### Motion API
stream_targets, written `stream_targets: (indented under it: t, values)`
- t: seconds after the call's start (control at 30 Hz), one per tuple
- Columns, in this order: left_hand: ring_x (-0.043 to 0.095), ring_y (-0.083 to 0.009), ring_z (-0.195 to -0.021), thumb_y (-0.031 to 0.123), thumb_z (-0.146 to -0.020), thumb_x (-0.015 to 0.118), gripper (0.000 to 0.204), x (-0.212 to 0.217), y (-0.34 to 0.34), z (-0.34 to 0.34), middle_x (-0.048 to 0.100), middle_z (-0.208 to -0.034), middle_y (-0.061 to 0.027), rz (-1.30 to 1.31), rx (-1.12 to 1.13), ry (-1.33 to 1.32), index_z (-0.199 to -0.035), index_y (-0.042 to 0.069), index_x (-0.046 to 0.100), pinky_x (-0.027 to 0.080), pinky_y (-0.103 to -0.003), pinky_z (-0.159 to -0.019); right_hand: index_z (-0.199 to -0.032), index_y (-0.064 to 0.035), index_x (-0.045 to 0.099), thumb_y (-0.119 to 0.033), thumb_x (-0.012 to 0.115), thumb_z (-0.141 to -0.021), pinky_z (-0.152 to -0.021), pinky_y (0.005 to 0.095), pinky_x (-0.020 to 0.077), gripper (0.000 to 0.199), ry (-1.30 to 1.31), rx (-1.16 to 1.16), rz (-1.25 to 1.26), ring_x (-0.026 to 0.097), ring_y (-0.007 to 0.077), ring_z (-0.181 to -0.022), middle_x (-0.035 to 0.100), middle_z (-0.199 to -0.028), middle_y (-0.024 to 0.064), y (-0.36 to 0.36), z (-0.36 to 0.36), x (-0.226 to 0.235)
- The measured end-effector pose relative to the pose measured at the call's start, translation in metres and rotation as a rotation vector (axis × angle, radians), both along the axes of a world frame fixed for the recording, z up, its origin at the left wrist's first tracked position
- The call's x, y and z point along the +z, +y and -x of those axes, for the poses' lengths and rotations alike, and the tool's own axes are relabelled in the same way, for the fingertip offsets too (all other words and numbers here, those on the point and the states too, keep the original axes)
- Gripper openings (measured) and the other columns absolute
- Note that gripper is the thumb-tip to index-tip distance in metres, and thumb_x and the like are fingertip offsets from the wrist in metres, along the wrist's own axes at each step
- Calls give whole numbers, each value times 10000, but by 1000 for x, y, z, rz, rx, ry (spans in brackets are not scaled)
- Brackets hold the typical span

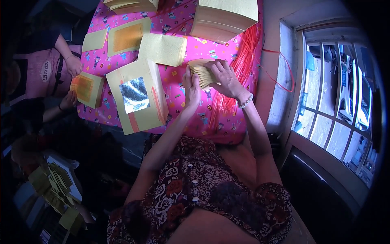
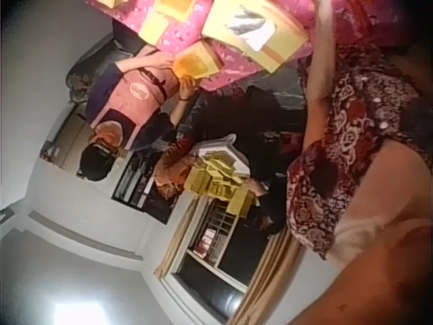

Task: Bundling and tying stacks of yellow paper sheets with red ribbons.

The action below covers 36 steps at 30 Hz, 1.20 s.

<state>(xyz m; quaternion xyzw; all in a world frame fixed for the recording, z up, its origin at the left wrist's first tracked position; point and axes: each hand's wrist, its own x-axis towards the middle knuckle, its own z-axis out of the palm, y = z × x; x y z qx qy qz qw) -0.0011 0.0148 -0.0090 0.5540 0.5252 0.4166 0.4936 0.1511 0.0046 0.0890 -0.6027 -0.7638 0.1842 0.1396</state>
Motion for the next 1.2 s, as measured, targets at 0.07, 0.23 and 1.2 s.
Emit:
stream_targets:
  t: [0.07, 0.23, 1.2]
  values:
    - [448, -335, -1112, 293, -993, 369, 544, 1, 0, -1, 421, -1219, -239, 15, 2, -12, -1440, 9, 246, 364, -439, -952, -1331, -150, 409, -114, 737, -687, -958, 473, 387, 724, 1, 0, -1, 396, 333, -1200, 460, -1258, 85, 0, 0, -1]
    - [448, -337, -1128, 299, -994, 360, 531, 1, 1, 1, 419, -1238, -235, 31, -8, -98, -1426, 1, 276, 358, -429, -977, -1334, -149, 402, -118, 738, -690, -973, 480, 379, 727, -5, 0, 11, 384, 341, -1218, 452, -1276, 92, 0, 1, -2]
    - [359, -416, -1239, 252, -691, 794, 962, 22, 23, 20, 370, -1331, -252, -372, -320, 224, -1416, 9, 211, 290, -517, -1043, -1284, -135, 450, -190, 748, -711, -973, 482, 376, 648, 81, 15, 86, 437, 323, -1133, 504, -1229, 83, 16, -12, -3]
